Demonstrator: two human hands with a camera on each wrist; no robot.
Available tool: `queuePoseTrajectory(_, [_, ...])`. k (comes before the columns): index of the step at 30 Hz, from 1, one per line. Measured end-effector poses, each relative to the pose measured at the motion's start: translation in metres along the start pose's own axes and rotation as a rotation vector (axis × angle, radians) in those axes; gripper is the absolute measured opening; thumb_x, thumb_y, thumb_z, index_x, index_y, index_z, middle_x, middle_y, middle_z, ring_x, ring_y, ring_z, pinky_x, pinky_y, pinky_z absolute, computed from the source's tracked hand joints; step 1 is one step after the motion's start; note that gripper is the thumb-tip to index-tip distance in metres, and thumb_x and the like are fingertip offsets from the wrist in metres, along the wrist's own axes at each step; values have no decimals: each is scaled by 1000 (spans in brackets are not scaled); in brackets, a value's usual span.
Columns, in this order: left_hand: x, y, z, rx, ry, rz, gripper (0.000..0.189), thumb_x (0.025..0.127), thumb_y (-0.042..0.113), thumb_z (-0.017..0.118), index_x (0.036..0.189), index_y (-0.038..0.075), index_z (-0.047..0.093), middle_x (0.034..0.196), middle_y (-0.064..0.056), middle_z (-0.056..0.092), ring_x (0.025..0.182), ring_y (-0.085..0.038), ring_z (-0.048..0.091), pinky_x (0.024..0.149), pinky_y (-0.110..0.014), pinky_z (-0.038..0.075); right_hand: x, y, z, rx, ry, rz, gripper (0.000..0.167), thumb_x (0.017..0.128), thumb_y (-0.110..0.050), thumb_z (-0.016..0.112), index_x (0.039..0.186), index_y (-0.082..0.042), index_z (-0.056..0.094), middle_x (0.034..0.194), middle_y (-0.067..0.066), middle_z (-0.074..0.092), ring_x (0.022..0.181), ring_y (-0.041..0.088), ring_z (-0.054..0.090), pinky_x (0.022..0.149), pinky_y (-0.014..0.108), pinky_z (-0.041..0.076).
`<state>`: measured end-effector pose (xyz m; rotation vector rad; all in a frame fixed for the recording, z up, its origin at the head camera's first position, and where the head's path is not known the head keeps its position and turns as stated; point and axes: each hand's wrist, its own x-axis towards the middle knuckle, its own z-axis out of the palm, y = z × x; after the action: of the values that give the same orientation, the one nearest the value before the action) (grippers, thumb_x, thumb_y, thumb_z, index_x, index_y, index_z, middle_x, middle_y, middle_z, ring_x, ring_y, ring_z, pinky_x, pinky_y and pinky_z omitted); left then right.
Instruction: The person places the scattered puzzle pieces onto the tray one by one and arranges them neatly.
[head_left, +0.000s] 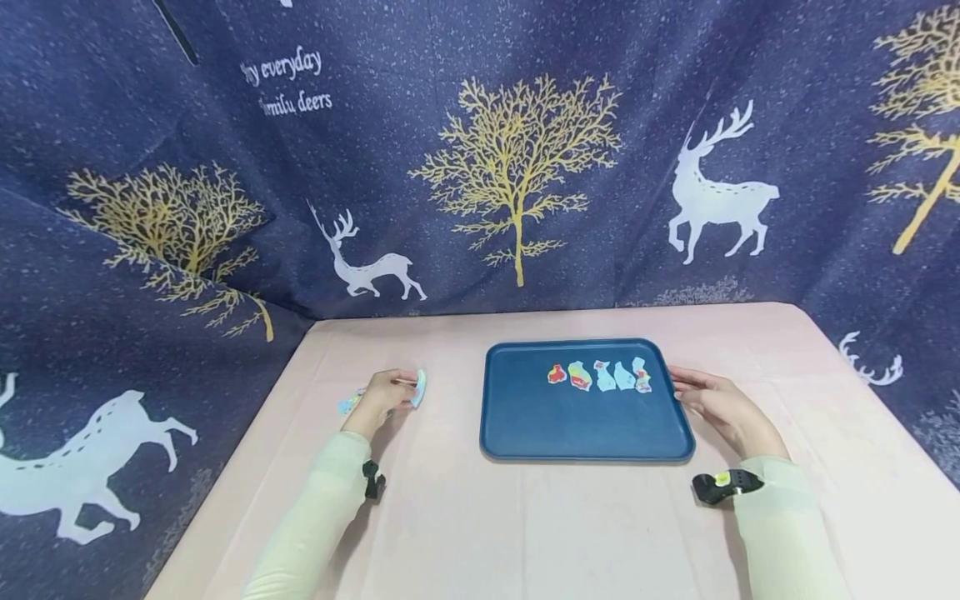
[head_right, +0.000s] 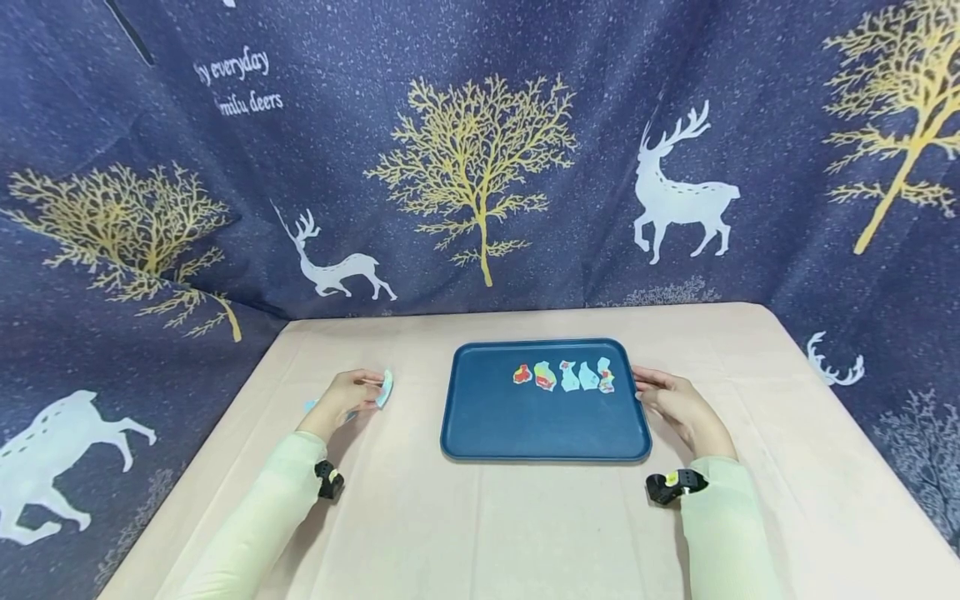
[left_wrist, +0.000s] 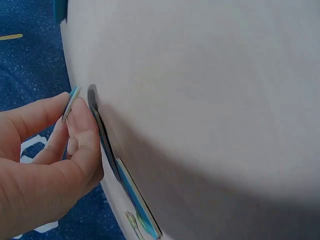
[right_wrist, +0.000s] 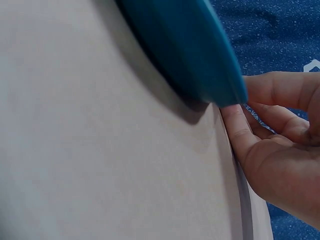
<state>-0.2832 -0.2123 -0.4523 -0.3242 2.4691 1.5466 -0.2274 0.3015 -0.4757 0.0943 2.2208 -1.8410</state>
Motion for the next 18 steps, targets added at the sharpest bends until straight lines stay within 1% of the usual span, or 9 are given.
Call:
queuePoseTrajectory(6, [0, 8, 8, -82, -35, -16, 34, 90, -4, 60, 124, -3, 57, 106, -15, 58, 87, -21, 61, 83, -31, 58, 0, 0, 1, 6, -2, 5, 65, 88, 4, 45, 149, 7, 20, 151, 30, 25, 139, 41, 25, 116, 49, 25])
queuePoseTrajectory(9, [0, 14, 14, -128, -46, -18, 36, 89, -4, 60, 124, -3, 57, 102, -13, 57, 82, -19, 60, 82, -31, 59, 0, -1, 1, 0, -1, 0, 65, 88, 4, 46, 148, 8, 20, 151, 30, 25, 139, 41, 25, 115, 49, 26])
queuePoseTrajectory(11, [1, 19, 19, -165, -57, -15, 37, 88, -6, 60, 125, -4, 56, 98, -12, 55, 78, -16, 59, 80, -30, 59, -1, -1, 1, -8, -3, -6, 66, 87, 4, 46, 148, 8, 21, 151, 30, 25, 137, 37, 31, 115, 47, 27])
queuePoseTrajectory(13, [2, 23, 24, -201, -62, -6, 39, 87, -7, 60, 126, -4, 56, 93, -11, 54, 73, -15, 57, 76, -27, 60, -1, 0, 1, -15, -4, -9, 66, 87, 4, 46, 148, 7, 21, 151, 29, 26, 132, 28, 39, 114, 44, 30])
queuePoseTrajectory(15, [3, 28, 30, -233, -70, 2, 42, 86, -8, 60, 128, -4, 54, 90, -10, 53, 69, -13, 56, 72, -24, 60, -1, 0, 0, -22, -5, -11, 66, 88, 3, 46, 148, 7, 21, 150, 29, 26, 128, 21, 43, 113, 39, 33])
queuePoseTrajectory(17, [3, 32, 35, -251, -79, 13, 45, 86, -10, 60, 130, -4, 53, 88, -10, 54, 67, -13, 57, 69, -23, 60, -1, 0, 0, -19, -5, -7, 66, 88, 3, 46, 149, 7, 21, 150, 29, 27, 126, 19, 43, 111, 35, 36])
queuePoseTrajectory(18, [3, 35, 38, -257, -83, 16, 46, 86, -10, 60, 131, -3, 52, 88, -10, 54, 67, -13, 58, 68, -23, 60, 0, 0, 0, -15, -3, -6, 66, 88, 4, 46, 149, 6, 21, 150, 30, 27, 127, 22, 42, 111, 33, 37])
